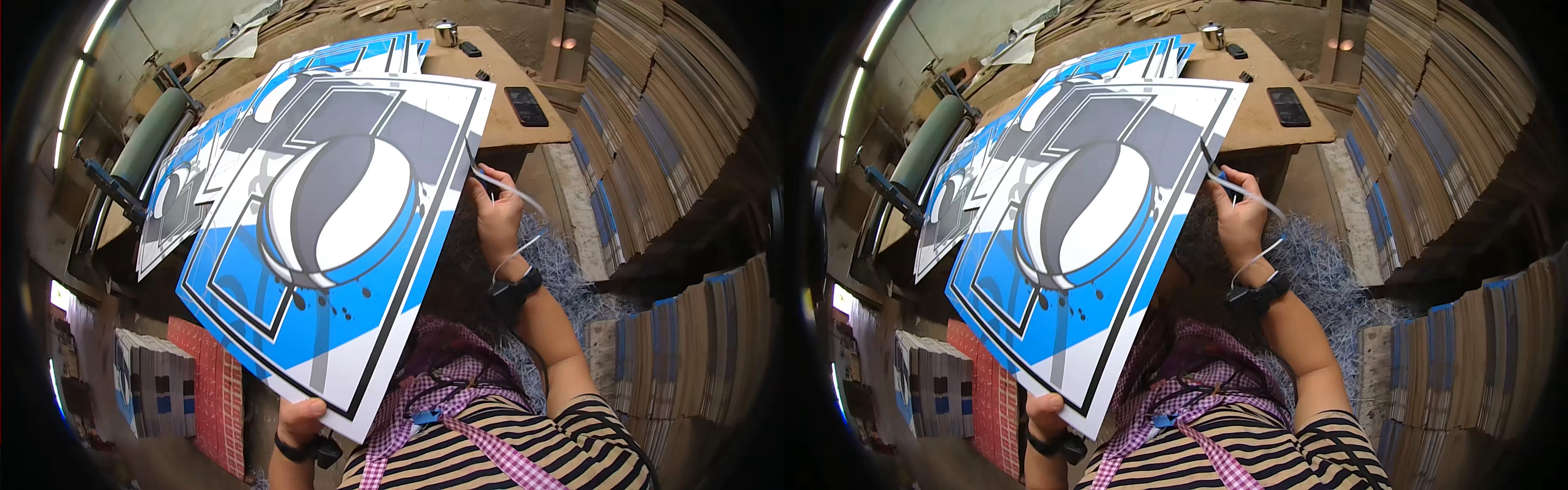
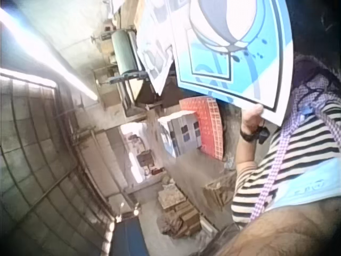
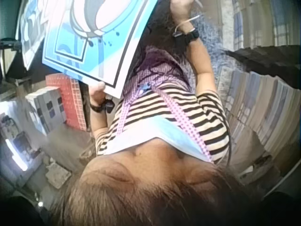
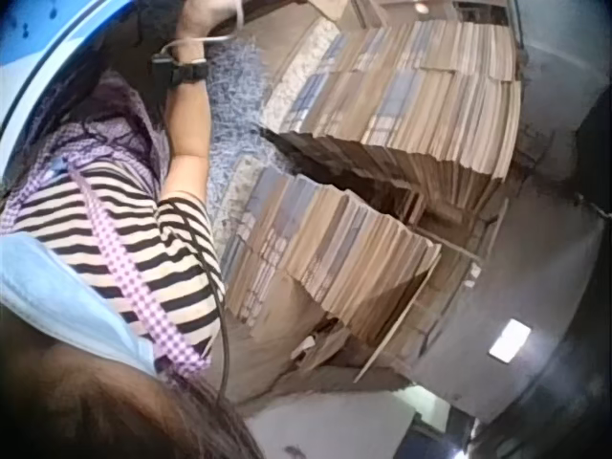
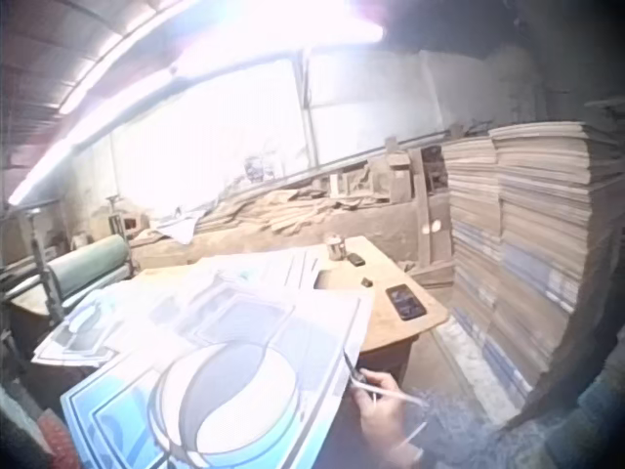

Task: Using a small hand-held blade to cut along the edges of printed paper sheets on a workshop table.

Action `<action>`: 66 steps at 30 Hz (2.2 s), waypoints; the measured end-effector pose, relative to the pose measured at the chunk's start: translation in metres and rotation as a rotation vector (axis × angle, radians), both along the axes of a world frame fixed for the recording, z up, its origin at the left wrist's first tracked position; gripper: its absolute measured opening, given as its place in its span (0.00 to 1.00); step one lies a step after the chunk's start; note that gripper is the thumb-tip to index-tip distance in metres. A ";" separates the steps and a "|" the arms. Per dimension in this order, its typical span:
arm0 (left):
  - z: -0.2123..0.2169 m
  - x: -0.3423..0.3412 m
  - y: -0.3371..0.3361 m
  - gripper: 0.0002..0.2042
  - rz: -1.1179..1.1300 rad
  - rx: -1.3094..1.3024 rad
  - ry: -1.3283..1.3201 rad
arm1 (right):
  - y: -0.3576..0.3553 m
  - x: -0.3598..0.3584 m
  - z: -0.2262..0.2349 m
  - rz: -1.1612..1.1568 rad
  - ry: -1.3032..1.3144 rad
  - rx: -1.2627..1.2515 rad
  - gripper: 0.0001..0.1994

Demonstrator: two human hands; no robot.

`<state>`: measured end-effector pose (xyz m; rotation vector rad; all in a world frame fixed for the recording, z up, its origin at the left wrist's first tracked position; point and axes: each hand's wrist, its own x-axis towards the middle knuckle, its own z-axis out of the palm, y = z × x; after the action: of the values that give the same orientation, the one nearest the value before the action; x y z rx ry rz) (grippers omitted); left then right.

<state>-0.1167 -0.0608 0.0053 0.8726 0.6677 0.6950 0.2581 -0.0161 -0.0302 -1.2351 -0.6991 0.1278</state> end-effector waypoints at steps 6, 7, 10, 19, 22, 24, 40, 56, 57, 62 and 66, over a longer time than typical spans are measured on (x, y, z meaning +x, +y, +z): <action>0.010 -0.017 -0.009 0.40 0.032 -0.059 0.013 | 0.033 0.065 -0.022 -0.187 0.017 0.032 0.14; 0.010 -0.021 -0.010 0.40 0.032 -0.069 0.020 | 0.038 0.080 -0.028 -0.191 0.014 0.035 0.14; 0.015 -0.027 -0.016 0.40 0.076 -0.088 0.013 | 0.048 0.102 -0.026 -0.236 0.058 -0.024 0.16; -0.001 -0.068 -0.005 0.39 0.186 -0.072 -0.055 | 0.032 0.150 -0.006 -0.028 0.406 -0.122 0.18; 0.005 -0.076 0.015 0.38 0.137 -0.093 -0.119 | 0.025 0.141 0.010 0.641 0.783 0.233 0.21; -0.005 -0.094 0.042 0.33 0.201 -0.025 -0.128 | 0.018 0.139 0.016 0.635 0.807 0.195 0.16; -0.003 0.054 0.132 0.39 0.337 0.066 -0.488 | -0.072 -0.059 0.032 0.552 0.295 -0.059 0.08; 0.000 0.187 0.073 0.21 0.041 0.119 -0.274 | -0.064 -0.016 0.000 0.646 0.390 -0.218 0.19; 0.000 0.189 0.072 0.21 0.038 0.117 -0.269 | -0.061 -0.015 -0.002 0.663 0.381 -0.214 0.18; 0.004 0.192 0.068 0.20 0.117 0.142 -0.208 | -0.052 -0.013 -0.006 0.716 0.378 -0.211 0.16; 0.005 0.192 0.068 0.20 0.108 0.155 -0.195 | -0.049 -0.013 -0.003 0.729 0.330 -0.227 0.16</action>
<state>0.0754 0.0071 0.0107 0.9017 0.4936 0.9257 0.2455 -0.0649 -0.0328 -1.0829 -0.8290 1.0127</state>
